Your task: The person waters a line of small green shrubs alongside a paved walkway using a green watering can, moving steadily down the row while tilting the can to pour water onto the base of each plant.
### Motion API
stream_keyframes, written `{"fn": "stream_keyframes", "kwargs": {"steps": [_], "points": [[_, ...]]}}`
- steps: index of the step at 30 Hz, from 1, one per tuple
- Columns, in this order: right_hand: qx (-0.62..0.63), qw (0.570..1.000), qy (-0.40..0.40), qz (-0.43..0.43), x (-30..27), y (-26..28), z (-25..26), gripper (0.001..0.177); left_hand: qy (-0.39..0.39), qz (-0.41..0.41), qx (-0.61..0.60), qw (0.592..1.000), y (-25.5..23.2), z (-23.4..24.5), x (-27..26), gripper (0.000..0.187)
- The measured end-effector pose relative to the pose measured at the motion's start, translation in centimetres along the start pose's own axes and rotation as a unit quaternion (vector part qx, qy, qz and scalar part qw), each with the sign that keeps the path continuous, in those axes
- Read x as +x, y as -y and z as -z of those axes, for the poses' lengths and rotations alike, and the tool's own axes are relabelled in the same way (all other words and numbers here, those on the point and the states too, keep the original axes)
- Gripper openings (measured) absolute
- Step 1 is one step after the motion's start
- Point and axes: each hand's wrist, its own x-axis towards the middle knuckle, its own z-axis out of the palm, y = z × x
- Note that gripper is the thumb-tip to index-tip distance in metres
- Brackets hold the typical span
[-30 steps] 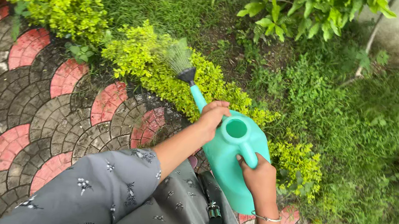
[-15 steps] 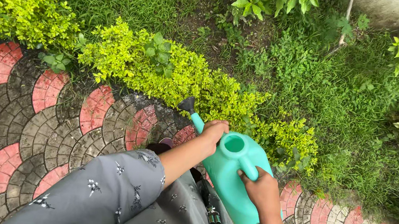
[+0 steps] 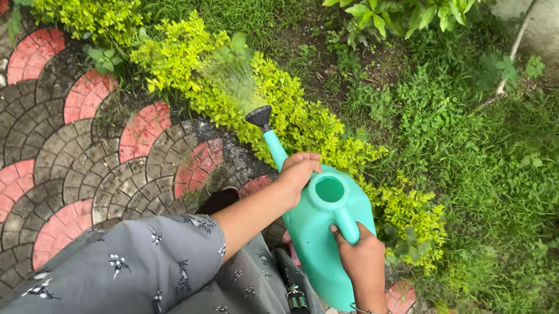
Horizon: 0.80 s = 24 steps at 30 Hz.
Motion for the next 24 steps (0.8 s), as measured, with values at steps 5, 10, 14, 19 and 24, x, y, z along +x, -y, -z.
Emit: {"fn": "stream_keyframes", "kwargs": {"steps": [5,10,14,19,24], "points": [[-0.02,1.0,-0.009,-0.02,-1.2,-6.8,3.9,0.039,0.001,-0.021,0.038,0.999,8.0,-5.8,-0.4,0.03],[-0.081,0.993,0.004,-0.09,-3.0,-13.8,7.6,0.041,-0.01,0.05,0.023,0.998,16.6,-10.4,-1.6,0.03],[-0.069,0.995,0.006,-0.073,-4.0,-18.1,9.3,0.043,-0.013,0.076,0.036,0.996,21.3,-12.2,-2.5,0.03],[-0.083,0.994,0.019,-0.062,-3.7,-19.8,9.1,0.042,-0.021,0.066,0.027,0.997,22.6,-11.7,-2.7,0.028],[-0.078,0.996,0.026,0.023,-1.1,-17.2,7.3,0.039,-0.076,0.044,0.024,0.996,17.7,-9.3,-1.7,0.028]]}}
